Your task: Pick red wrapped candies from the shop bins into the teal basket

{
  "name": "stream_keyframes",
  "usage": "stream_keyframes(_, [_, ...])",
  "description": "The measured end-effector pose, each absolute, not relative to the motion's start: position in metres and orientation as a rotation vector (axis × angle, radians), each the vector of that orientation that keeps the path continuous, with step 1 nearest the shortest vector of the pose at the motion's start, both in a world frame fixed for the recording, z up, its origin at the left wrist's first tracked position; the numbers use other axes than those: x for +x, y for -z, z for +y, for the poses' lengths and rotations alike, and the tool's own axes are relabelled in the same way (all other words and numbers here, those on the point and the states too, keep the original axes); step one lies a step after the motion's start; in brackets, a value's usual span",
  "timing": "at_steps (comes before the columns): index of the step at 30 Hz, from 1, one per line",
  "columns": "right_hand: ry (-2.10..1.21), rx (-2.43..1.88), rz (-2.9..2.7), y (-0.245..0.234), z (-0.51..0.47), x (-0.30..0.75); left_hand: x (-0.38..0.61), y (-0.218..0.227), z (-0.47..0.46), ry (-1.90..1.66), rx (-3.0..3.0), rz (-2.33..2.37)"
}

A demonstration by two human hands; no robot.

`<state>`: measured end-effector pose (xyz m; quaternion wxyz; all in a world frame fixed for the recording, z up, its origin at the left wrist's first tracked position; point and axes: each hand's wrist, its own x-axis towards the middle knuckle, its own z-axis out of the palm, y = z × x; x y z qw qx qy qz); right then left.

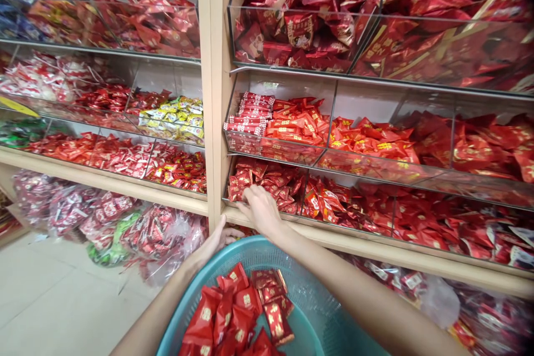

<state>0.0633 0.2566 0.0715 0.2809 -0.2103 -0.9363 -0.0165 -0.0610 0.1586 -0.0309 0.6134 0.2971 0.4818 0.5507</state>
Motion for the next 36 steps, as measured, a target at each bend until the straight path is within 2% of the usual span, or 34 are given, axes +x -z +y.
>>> stream_keyframes(7, [0.134,-0.598,-2.553,-0.067,0.237,0.03,-0.06,0.03,0.16,-1.295,0.73,1.135])
stream_keyframes(16, [0.109,-0.566,-2.499,-0.072,0.249,0.044,-0.06,0.024,0.156,-1.261,0.719,1.131])
stream_keyframes(21, [-0.055,-0.537,-2.352,-0.078,0.255,0.051,-0.059,0.025,0.156,-1.267,0.706,1.117])
stream_keyframes(28, [-0.451,-0.69,-2.001,-0.085,0.279,0.046,-0.064,0.036,0.157,-1.285,0.72,1.112])
stream_keyframes(36, [-0.624,-0.583,-1.88,-0.085,0.285,0.055,-0.064,0.032,0.156,-1.252,0.719,1.127])
